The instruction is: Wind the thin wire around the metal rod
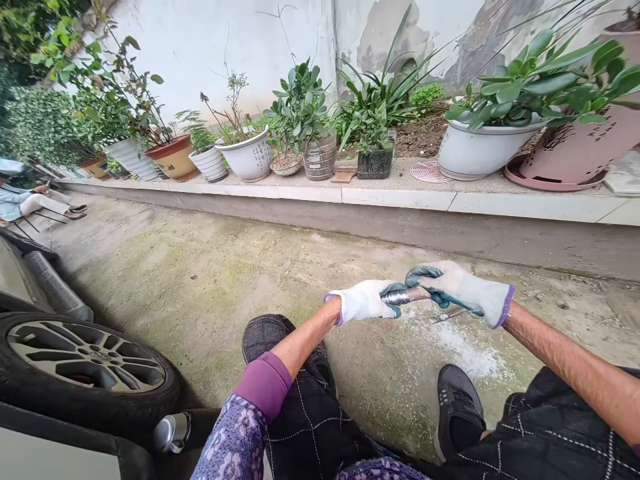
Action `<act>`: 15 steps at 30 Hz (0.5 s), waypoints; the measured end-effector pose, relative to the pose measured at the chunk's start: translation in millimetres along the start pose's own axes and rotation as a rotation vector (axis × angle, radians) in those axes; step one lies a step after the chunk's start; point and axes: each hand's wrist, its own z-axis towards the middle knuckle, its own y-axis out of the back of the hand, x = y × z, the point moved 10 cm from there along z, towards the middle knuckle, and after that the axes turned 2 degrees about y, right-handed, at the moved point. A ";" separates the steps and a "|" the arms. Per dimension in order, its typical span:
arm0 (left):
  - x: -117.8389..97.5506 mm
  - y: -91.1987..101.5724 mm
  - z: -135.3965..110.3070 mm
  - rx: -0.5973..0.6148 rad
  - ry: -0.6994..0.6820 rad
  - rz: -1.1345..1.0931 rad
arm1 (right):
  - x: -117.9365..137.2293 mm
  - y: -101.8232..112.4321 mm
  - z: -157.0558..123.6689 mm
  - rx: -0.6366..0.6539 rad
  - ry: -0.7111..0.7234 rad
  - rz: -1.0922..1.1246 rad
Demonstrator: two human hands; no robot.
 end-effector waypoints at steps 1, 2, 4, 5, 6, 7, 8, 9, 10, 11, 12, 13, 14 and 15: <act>0.5 0.5 1.9 -0.003 -0.004 -0.029 | 0.0 1.3 -1.3 -0.006 -0.008 0.040; 1.9 1.1 4.4 -0.008 -0.002 -0.042 | 0.0 2.3 -2.4 -0.016 -0.017 0.070; 6.2 3.4 9.7 -0.036 0.013 -0.044 | 0.7 4.8 -4.0 -0.059 -0.030 0.113; 8.5 5.6 12.0 -0.062 0.025 -0.056 | 1.5 6.1 -4.4 -0.087 -0.034 0.128; 11.1 8.4 13.6 -0.095 0.042 -0.095 | 2.5 6.9 -4.5 -0.115 -0.035 0.136; 13.2 10.7 14.4 -0.124 0.060 -0.160 | 3.8 7.3 -4.2 -0.138 -0.035 0.137; 15.0 12.9 14.5 -0.151 0.077 -0.250 | 5.2 6.6 -3.5 -0.151 -0.036 0.131; 16.0 14.9 13.9 -0.176 0.091 -0.350 | 6.5 4.9 -2.2 -0.154 -0.040 0.118; 16.2 16.6 12.9 -0.194 0.101 -0.447 | 7.4 2.6 -0.6 -0.149 -0.047 0.103; 15.6 18.3 11.5 -0.208 0.107 -0.529 | 8.3 0.3 1.2 -0.142 -0.055 0.091; 14.4 20.4 10.0 -0.220 0.107 -0.596 | 9.2 -1.9 3.2 -0.134 -0.062 0.081; 13.5 22.9 8.4 -0.232 0.106 -0.649 | 10.8 -3.8 5.1 -0.127 -0.063 0.072; 13.6 25.7 6.8 -0.245 0.108 -0.695 | 13.1 -4.9 6.7 -0.126 -0.058 0.058; 14.8 28.5 5.5 -0.258 0.116 -0.732 | 16.3 -5.3 7.9 -0.128 -0.045 0.032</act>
